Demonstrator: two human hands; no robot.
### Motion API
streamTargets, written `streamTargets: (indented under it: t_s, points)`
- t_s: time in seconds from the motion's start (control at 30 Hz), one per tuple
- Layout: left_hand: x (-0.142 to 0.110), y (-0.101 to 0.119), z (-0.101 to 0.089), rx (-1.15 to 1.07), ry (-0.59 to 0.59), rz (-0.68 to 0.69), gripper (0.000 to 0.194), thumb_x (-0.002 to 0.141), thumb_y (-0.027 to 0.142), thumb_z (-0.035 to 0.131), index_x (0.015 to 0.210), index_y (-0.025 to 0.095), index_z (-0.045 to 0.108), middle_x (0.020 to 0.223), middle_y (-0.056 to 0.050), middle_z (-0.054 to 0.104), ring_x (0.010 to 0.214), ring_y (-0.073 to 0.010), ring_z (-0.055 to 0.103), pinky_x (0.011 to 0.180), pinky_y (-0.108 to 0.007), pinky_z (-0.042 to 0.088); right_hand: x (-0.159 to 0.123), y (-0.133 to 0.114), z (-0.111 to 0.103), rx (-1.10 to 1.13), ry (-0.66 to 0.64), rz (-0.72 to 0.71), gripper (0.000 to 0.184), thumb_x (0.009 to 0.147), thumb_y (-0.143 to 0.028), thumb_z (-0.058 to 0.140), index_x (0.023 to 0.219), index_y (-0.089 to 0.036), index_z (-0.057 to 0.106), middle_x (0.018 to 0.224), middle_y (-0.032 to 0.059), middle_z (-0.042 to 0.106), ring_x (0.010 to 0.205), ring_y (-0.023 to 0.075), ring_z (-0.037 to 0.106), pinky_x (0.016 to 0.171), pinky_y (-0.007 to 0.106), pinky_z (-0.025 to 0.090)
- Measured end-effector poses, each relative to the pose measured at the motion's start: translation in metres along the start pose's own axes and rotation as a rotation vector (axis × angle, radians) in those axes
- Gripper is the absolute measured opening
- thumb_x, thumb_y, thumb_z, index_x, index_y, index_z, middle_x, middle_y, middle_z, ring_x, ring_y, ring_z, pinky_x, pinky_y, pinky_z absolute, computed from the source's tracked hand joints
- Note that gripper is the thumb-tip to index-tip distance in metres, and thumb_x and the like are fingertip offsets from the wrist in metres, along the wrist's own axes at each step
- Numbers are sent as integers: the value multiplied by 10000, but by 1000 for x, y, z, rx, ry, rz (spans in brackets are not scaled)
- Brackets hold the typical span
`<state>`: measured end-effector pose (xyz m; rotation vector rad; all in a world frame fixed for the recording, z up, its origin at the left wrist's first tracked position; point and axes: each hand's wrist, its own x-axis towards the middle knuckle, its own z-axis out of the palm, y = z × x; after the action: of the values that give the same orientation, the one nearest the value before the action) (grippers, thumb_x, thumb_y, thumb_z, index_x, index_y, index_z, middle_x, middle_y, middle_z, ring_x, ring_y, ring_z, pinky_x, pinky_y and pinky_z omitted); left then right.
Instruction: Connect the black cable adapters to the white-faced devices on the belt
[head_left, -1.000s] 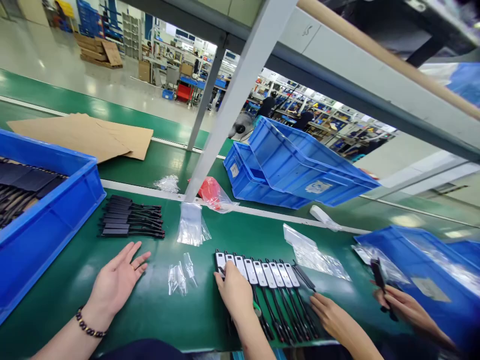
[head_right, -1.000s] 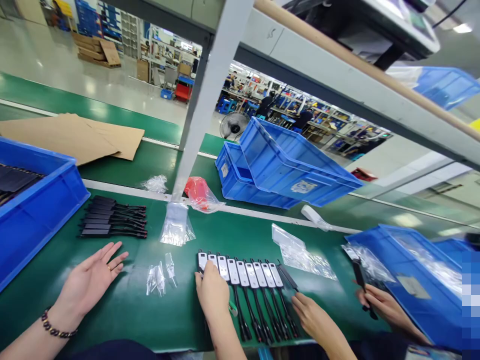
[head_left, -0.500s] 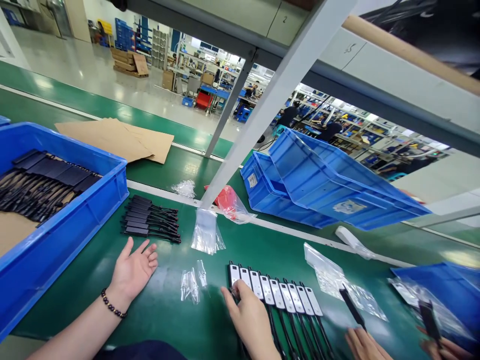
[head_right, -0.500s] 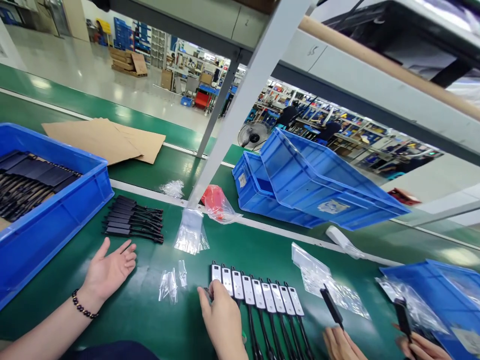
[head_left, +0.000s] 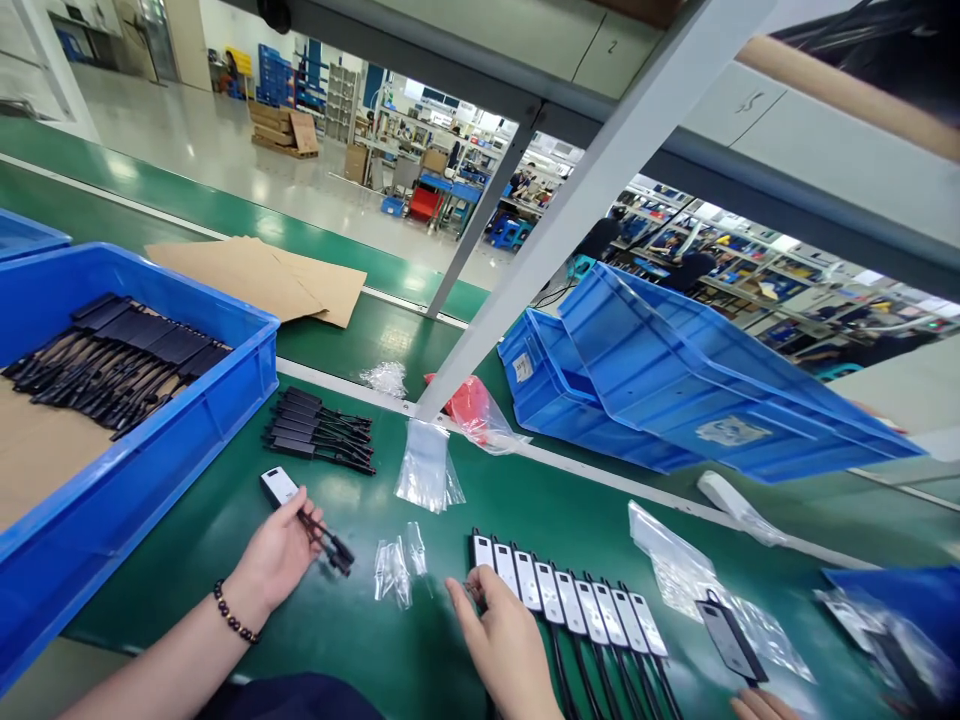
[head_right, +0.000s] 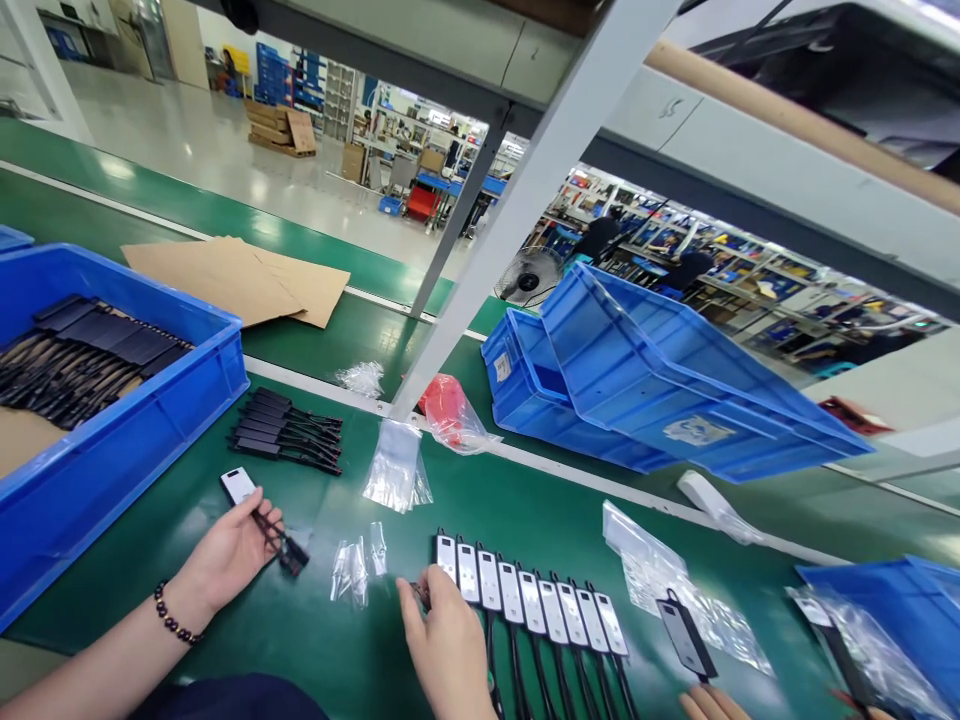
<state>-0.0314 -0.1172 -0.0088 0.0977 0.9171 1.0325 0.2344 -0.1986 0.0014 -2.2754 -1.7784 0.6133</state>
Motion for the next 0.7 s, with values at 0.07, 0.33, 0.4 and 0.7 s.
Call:
streamTargets:
  t_s: [0.07,0.33,0.4,0.7]
  points:
    - [-10,-3,1,88,7,44,239,740,296,597,776,121,438,766,-39,483,700,-121,482,653,-258,418,-1,-3,-1,25,-3,-12,464,806,-623,324,721,-175,411,573,-10,419,483,104,366,529,232,276]
    - [-53,0,16,394,-391,127,558,818,364,489,1310,285,237,1004,-71,512,512,-49,331,495,-222,229,0,-27,-10,73,120,-208,377,824,-518,414,696,-164,429,594,-3,437,494,97,375,507,221,294]
    - [-52,-1,18,283,-419,126,476,846,505,343,1250,255,330,935,-67,497,519,-66,346,496,-233,238,0,-36,-14,89,142,-255,343,824,-489,433,721,-163,440,629,5,457,525,102,407,521,223,303]
    - [-53,-29,30,171,-331,-141,489,831,567,315,1103,185,455,734,-24,447,444,-27,239,457,-200,112,8,-81,-21,219,261,-519,205,910,-232,290,819,-148,453,725,35,450,651,121,415,610,248,292]
